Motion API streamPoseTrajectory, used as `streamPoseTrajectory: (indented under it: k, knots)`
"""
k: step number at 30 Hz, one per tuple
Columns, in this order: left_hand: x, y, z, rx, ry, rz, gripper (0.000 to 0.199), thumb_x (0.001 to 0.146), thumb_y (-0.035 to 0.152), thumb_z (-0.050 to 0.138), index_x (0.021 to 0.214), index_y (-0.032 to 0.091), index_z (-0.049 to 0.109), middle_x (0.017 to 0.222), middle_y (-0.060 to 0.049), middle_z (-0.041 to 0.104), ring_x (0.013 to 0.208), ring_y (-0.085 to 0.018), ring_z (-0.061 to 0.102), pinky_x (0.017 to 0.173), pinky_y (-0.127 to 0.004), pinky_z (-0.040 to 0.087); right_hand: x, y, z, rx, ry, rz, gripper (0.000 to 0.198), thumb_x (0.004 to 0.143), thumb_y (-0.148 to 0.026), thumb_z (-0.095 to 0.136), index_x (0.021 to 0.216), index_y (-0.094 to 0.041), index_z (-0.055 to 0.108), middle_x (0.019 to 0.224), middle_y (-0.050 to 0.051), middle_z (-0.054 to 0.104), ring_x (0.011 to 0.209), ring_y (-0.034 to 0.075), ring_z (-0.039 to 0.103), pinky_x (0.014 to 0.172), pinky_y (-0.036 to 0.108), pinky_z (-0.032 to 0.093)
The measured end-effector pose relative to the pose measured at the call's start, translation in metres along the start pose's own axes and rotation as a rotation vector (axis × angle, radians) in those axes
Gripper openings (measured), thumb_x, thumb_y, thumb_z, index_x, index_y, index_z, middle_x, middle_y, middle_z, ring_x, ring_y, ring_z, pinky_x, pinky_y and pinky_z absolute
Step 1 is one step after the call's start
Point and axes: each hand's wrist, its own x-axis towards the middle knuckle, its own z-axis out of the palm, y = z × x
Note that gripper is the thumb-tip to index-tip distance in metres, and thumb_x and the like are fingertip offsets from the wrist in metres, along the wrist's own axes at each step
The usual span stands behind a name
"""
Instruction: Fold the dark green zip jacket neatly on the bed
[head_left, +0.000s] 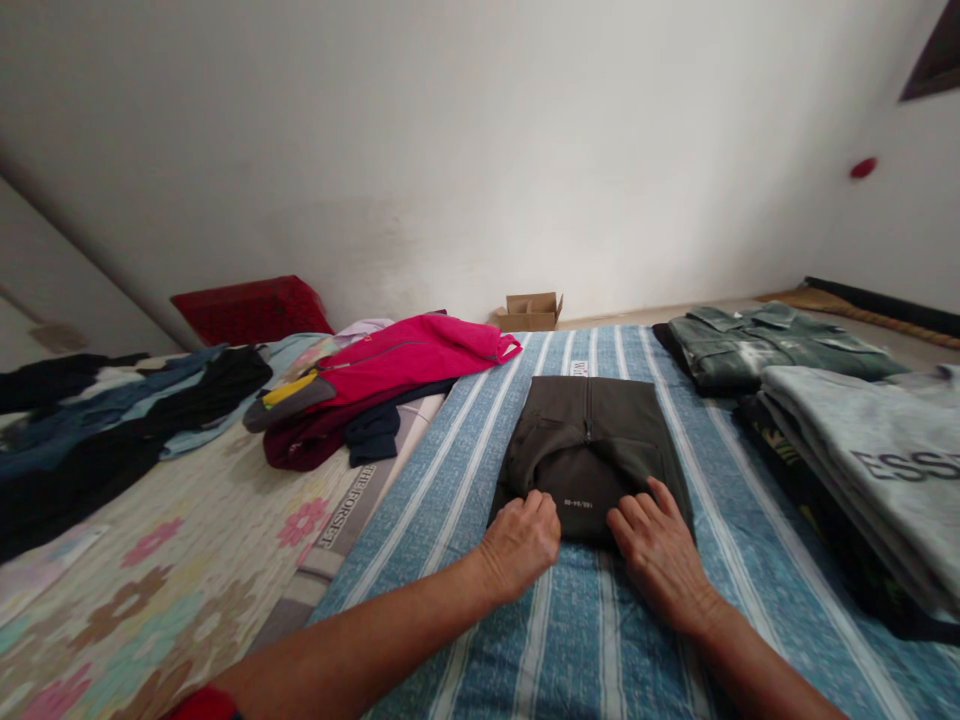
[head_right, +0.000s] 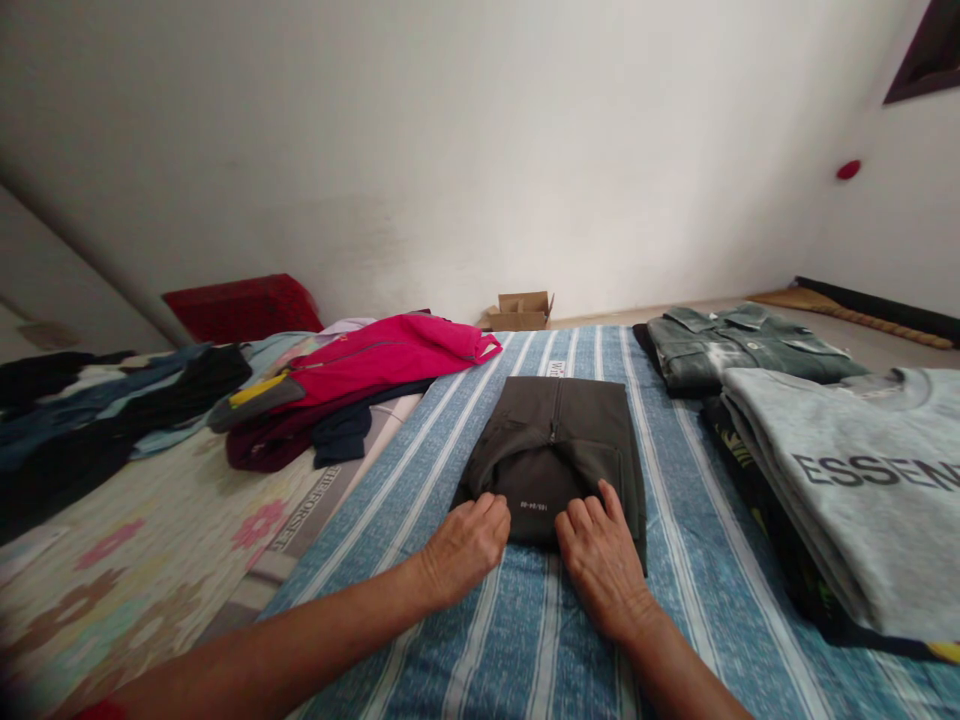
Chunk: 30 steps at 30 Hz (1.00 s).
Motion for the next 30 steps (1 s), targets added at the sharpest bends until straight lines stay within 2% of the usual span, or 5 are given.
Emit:
streamPoseTrajectory:
  k: [5, 10, 15, 21, 30]
  knots:
    - [-0.002, 0.000, -0.004, 0.001, -0.041, -0.013, 0.021, 0.089, 0.008, 0.042, 0.100, 0.006, 0.060, 0.101, -0.015, 0.059, 0.092, -0.024, 0.053, 0.066, -0.033, 0.045, 0.000, -0.001, 0.001, -0.009, -0.013, -0.001, 0.018, 0.077, -0.004, 0.053, 0.068, -0.020, 0.055, 0.067, 0.001, 0.049, 0.070, 0.020, 0.044, 0.102, 0.046, 0.025]
    - [0.000, 0.014, -0.026, -0.022, -0.114, -0.122, 0.025, 0.087, 0.006, 0.042, 0.105, 0.005, 0.058, 0.102, -0.015, 0.058, 0.091, -0.024, 0.052, 0.065, -0.034, 0.044, 0.000, -0.001, 0.001, -0.016, -0.008, 0.006, 0.017, 0.076, -0.004, 0.056, 0.068, -0.020, 0.055, 0.067, 0.001, 0.049, 0.070, 0.020, 0.044, 0.102, 0.046, 0.025]
    - [0.016, 0.033, -0.042, -0.115, -0.020, -0.139, 0.018, 0.087, 0.011, 0.041, 0.098, 0.010, 0.056, 0.097, -0.011, 0.056, 0.089, -0.025, 0.049, 0.072, -0.040, 0.041, -0.001, 0.000, 0.002, -0.015, -0.007, -0.002, 0.018, 0.077, -0.004, 0.054, 0.068, -0.019, 0.054, 0.067, 0.001, 0.049, 0.070, 0.020, 0.044, 0.101, 0.047, 0.025]
    - [0.037, 0.034, -0.020, -0.162, 0.064, -0.065, 0.009, 0.086, 0.013, 0.046, 0.084, 0.014, 0.055, 0.085, -0.006, 0.054, 0.085, -0.023, 0.048, 0.069, -0.037, 0.038, -0.002, 0.000, 0.003, -0.004, 0.028, -0.016, 0.017, 0.079, -0.005, 0.050, 0.071, -0.019, 0.053, 0.067, 0.000, 0.048, 0.070, 0.019, 0.044, 0.102, 0.047, 0.025]
    - [0.037, 0.029, 0.004, -0.147, 0.164, 0.013, 0.015, 0.090, 0.012, 0.041, 0.079, 0.016, 0.051, 0.079, -0.006, 0.052, 0.079, -0.021, 0.048, 0.064, -0.035, 0.040, -0.002, 0.000, 0.003, 0.007, 0.029, -0.001, 0.022, 0.082, -0.004, 0.044, 0.069, -0.020, 0.052, 0.066, 0.000, 0.047, 0.068, 0.018, 0.043, 0.103, 0.047, 0.024]
